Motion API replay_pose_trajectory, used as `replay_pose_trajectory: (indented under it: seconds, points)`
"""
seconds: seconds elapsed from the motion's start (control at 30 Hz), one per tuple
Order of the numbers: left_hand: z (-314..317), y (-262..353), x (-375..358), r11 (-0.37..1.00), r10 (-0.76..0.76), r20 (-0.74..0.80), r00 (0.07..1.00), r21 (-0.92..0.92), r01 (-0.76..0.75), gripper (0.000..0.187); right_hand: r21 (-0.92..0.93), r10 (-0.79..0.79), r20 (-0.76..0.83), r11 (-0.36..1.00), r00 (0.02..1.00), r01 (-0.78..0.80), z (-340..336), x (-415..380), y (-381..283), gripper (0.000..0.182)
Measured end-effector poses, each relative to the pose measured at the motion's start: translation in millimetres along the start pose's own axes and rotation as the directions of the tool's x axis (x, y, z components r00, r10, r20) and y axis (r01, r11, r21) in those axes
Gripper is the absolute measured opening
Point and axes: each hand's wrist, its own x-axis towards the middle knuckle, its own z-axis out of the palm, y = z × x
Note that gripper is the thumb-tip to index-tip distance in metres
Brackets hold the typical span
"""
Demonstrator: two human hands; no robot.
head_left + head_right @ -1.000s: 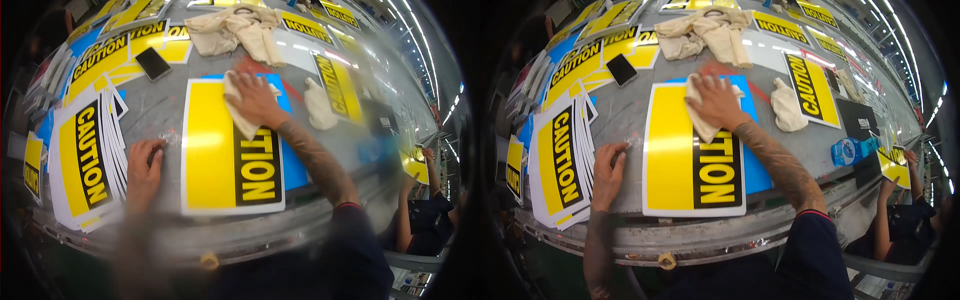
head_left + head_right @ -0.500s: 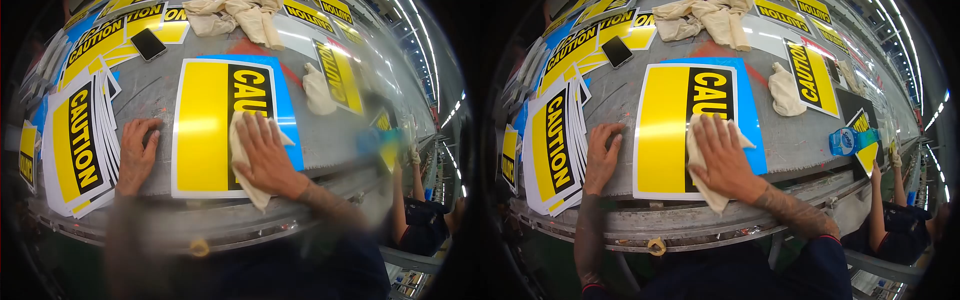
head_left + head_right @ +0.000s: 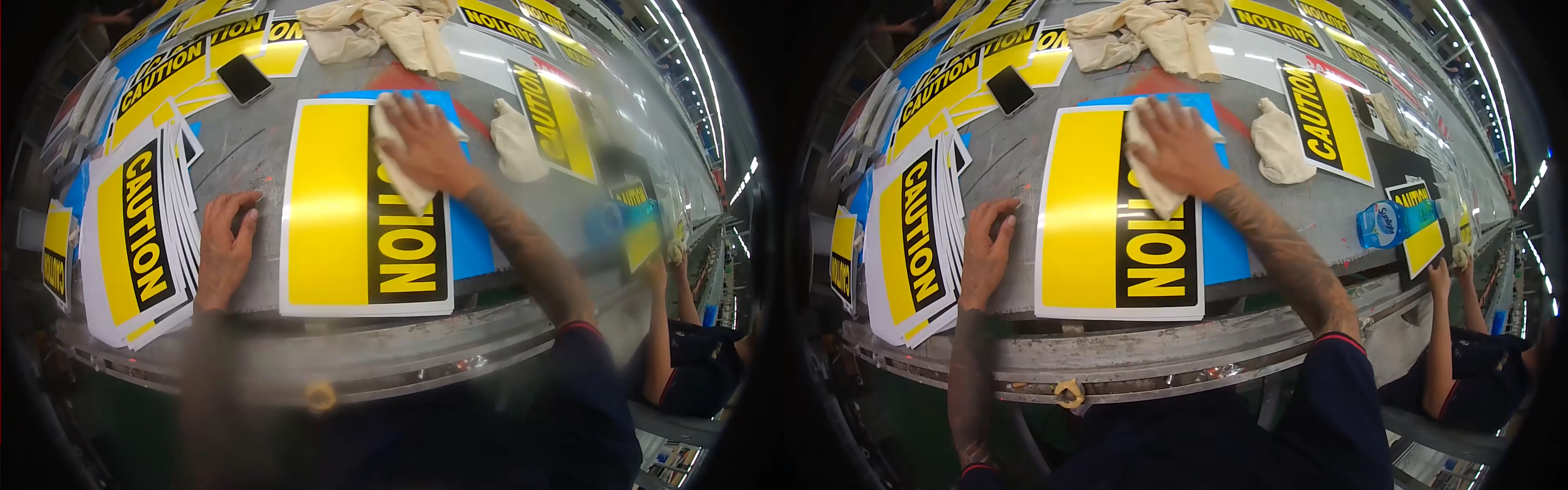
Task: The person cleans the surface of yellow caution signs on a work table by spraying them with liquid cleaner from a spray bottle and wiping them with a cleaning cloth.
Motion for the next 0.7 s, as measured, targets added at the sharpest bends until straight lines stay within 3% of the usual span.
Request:
replay_pose_trajectory:
  seconds: [0.07,0.13,0.2,0.27,0.33,0.4,0.43,0.47,0.5,0.53,0.6,0.7]
  points:
    - [-0.8,-1.3,-0.4,1.000,0.001,0.023,1.000,0.013,-0.001,0.026,0.116,0.076,0.076,0.990,0.994,-0.085,-17.1,-8.5,-0.2,0.071]
    - [-4.0,-0.7,0.2,0.999,0.009,0.052,0.999,0.037,-0.011,0.026,0.174,0.030,0.187,0.983,0.982,-0.064,-37.9,-35.9,-36.2,0.075]
    - [-4.4,-2.5,3.1,0.998,0.024,0.056,0.998,0.051,-0.026,0.026,0.459,-0.113,0.263,0.888,0.958,-0.022,-71.9,-68.3,-104.6,0.080]
    - [-3.2,-1.7,5.8,0.998,0.042,0.076,0.996,0.052,-0.046,0.026,0.526,-0.314,0.307,0.843,0.899,0.114,-99.9,-71.9,-139.8,0.083]
    - [0.6,-5.5,6.3,0.995,0.073,0.059,0.996,0.060,-0.077,0.026,0.456,-0.315,0.192,0.867,0.930,0.199,-75.1,-45.2,-118.6,0.074]
    - [-0.4,-4.3,4.0,0.998,0.045,0.063,0.997,0.046,-0.048,0.027,0.364,-0.114,0.111,0.929,0.987,0.066,-36.0,-8.5,-73.6,0.074]
    - [-1.7,-4.1,3.7,0.998,0.044,0.067,0.997,0.041,-0.047,0.027,0.316,-0.024,0.261,0.947,0.965,-0.062,-32.3,13.8,-42.4,0.071]
    - [-1.2,-6.7,2.3,0.997,0.068,0.061,0.996,0.034,-0.070,0.027,0.126,-0.032,0.033,0.992,0.999,0.027,7.5,14.4,-9.5,0.070]
    - [0.2,-11.0,1.6,0.995,0.090,0.047,0.995,0.032,-0.092,0.027,0.058,0.075,0.060,0.995,0.995,-0.078,4.9,14.4,0.4,0.071]
    - [-2.1,-13.2,2.2,0.993,0.109,0.028,0.994,0.035,-0.110,0.027,0.074,0.075,0.100,0.994,0.992,-0.083,3.1,11.9,-0.7,0.074]
    - [-5.7,-9.4,3.3,0.999,0.052,0.004,0.999,-0.003,-0.052,0.027,0.192,0.007,0.172,0.980,0.985,-0.041,-20.6,0.9,-46.2,0.075]
    - [-3.4,-10.2,7.8,0.998,0.062,0.022,0.998,0.029,-0.062,0.028,0.497,-0.286,0.190,0.853,0.939,0.160,-73.5,-27.0,-151.2,0.078]
